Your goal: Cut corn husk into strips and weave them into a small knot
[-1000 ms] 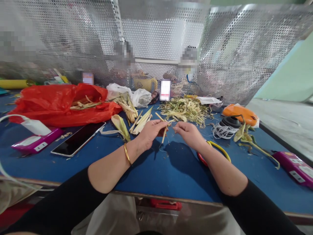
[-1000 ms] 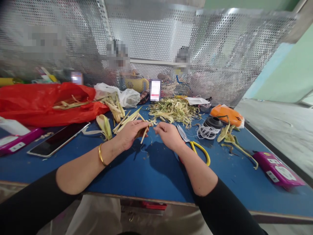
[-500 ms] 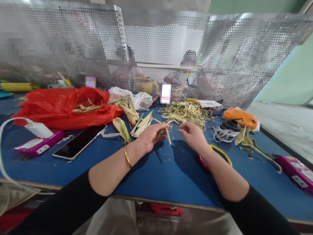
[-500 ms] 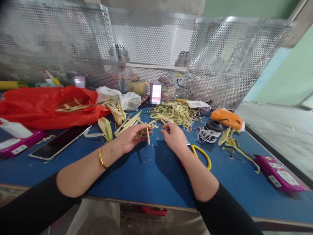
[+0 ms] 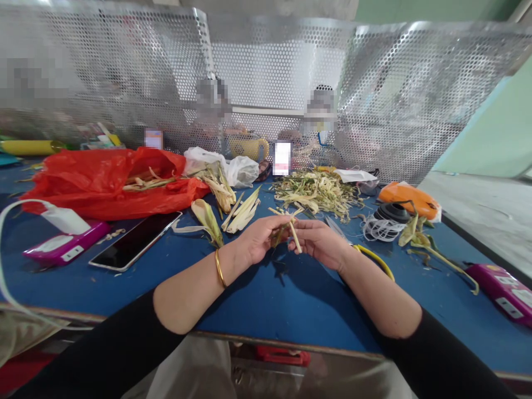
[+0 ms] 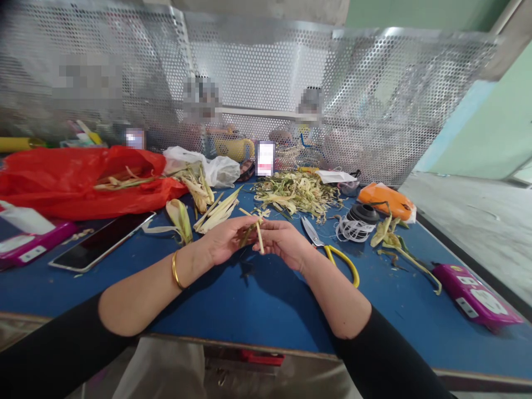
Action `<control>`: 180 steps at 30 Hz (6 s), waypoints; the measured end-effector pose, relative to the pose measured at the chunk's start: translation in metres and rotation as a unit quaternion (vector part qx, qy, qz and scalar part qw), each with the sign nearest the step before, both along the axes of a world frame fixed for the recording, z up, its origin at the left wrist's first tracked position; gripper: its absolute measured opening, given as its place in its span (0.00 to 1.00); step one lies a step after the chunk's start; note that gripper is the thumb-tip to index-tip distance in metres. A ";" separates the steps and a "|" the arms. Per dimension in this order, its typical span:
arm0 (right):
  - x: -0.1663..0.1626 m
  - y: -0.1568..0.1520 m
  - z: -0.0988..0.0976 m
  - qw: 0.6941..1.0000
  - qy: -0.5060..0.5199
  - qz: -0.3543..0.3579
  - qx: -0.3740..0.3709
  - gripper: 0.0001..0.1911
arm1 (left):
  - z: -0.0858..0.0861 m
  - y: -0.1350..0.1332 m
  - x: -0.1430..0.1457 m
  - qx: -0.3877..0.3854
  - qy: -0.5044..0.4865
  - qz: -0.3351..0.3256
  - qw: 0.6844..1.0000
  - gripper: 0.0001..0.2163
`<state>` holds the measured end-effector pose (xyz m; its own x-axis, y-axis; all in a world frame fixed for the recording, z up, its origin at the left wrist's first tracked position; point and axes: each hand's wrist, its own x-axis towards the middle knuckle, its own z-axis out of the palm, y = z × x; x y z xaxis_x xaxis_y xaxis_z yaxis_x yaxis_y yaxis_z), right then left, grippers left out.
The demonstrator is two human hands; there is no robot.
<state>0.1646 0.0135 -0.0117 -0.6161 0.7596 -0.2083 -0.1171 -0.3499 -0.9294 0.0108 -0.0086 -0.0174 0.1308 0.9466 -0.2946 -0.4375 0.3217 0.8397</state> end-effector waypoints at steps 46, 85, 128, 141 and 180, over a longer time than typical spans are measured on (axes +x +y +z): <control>-0.002 0.007 -0.002 0.972 -0.020 -0.177 0.153 0.10 | 0.004 -0.006 0.005 0.044 0.212 0.059 0.974 0.10; 0.099 -0.060 0.016 0.545 -0.746 -0.059 0.378 0.11 | 0.003 0.000 -0.007 0.056 0.231 0.086 0.968 0.09; 0.072 -0.090 0.025 0.941 -0.279 -0.024 0.192 0.32 | 0.008 -0.002 -0.014 0.098 0.118 -0.009 0.988 0.19; 0.048 -0.082 0.025 0.897 -0.352 -0.051 0.264 0.20 | 0.008 -0.007 -0.005 0.126 0.167 -0.026 0.977 0.17; 0.082 -0.073 0.038 0.898 -0.335 -0.015 0.286 0.29 | 0.010 -0.007 -0.005 0.152 0.168 -0.094 0.969 0.16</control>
<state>0.2470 -0.0594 0.0266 -0.4762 0.8741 -0.0957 0.5339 0.2009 -0.8213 0.0053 -0.0157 -0.0074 0.2551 0.9649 -0.0627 -0.0801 0.0857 0.9931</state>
